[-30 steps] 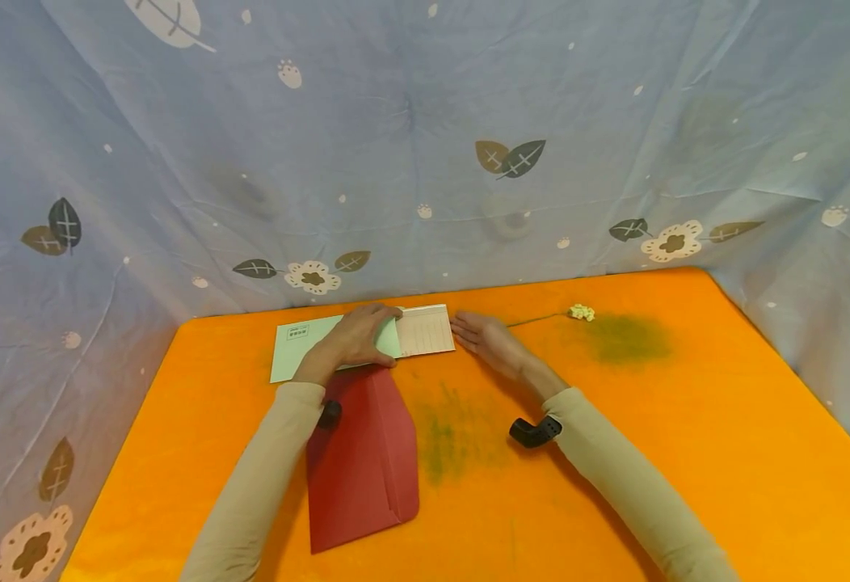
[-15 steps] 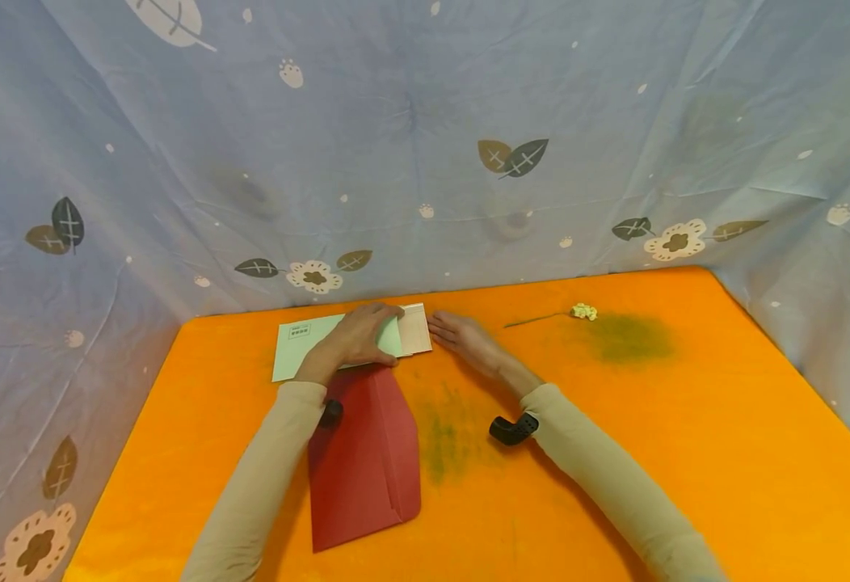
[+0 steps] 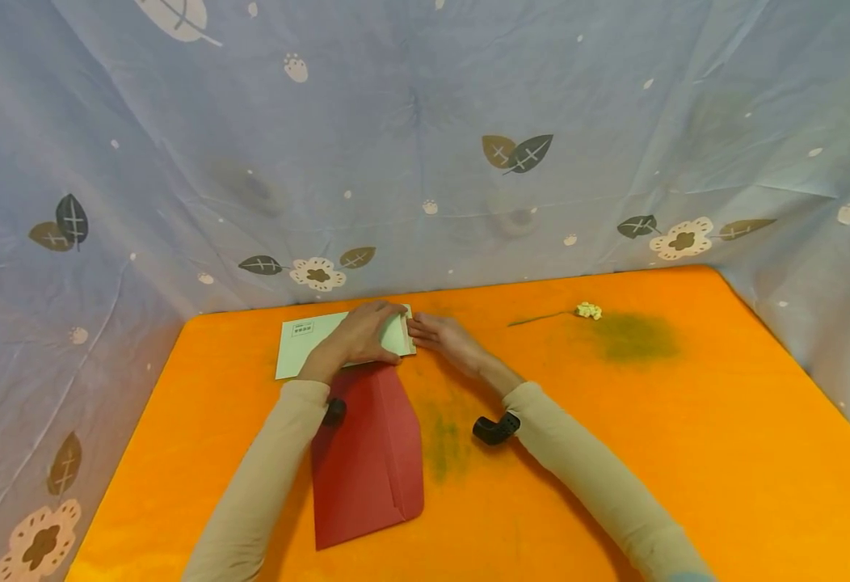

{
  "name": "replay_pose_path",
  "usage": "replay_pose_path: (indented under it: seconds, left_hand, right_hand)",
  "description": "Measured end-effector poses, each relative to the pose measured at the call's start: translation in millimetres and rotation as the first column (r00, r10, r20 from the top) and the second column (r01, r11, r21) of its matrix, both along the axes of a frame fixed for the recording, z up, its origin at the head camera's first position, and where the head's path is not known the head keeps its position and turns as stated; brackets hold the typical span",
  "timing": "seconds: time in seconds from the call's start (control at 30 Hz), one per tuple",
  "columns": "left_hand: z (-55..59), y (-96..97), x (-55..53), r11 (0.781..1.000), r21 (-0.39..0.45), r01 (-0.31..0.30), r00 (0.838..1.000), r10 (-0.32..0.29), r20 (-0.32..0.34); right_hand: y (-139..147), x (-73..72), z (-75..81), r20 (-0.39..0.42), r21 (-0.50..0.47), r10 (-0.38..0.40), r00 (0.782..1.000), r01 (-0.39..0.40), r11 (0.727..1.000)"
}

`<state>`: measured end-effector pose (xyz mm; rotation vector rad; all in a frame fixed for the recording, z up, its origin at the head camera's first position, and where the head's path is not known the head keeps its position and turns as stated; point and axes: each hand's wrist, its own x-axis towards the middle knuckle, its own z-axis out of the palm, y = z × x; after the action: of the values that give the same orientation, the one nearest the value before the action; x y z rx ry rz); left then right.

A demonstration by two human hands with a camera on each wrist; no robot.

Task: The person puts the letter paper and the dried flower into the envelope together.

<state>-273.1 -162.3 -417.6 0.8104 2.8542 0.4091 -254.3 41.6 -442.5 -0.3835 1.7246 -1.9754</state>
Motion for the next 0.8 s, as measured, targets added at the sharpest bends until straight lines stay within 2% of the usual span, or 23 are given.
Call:
replay_pose_path:
  seconds: [0.4, 0.53, 0.6, 0.67, 0.73, 0.8]
  left_hand:
    - [-1.3, 0.4, 0.1, 1.0, -0.012, -0.001, 1.0, 0.001, -0.008]
    - [-1.6, 1.0, 0.1, 1.0, -0.017, 0.006, 1.0, -0.006, -0.012]
    - [-2.0, 0.6, -0.3, 1.0, -0.015, 0.009, 1.0, -0.01, -0.013]
    - [-2.6, -0.2, -0.7, 1.0, -0.013, 0.01, 1.0, -0.01, -0.016]
    - [-3.0, -0.9, -0.9, 1.0, -0.007, 0.011, 1.0, -0.011, -0.017]
    - [-3.4, -1.3, -0.8, 1.0, -0.001, 0.013, 1.0, -0.013, -0.018]
  right_hand:
    - [3.5, 0.8, -3.7, -0.034, 0.0, 0.047, 0.998, -0.047, 0.999]
    - [24.8, 2.1, -0.5, -0.124, 0.054, 0.024, 0.992, -0.017, 0.998]
    - [42.6, 1.3, 2.3, -0.198, 0.116, -0.013, 0.98, 0.037, 0.993]
    - [65.0, -0.8, 6.4, -0.282, 0.197, -0.055, 0.958, 0.114, 0.974]
    - [90.8, -3.9, 10.2, -0.369, 0.29, -0.087, 0.925, 0.204, 0.935]
    - [118.2, -6.3, 15.2, -0.448, 0.387, -0.113, 0.887, 0.306, 0.87]
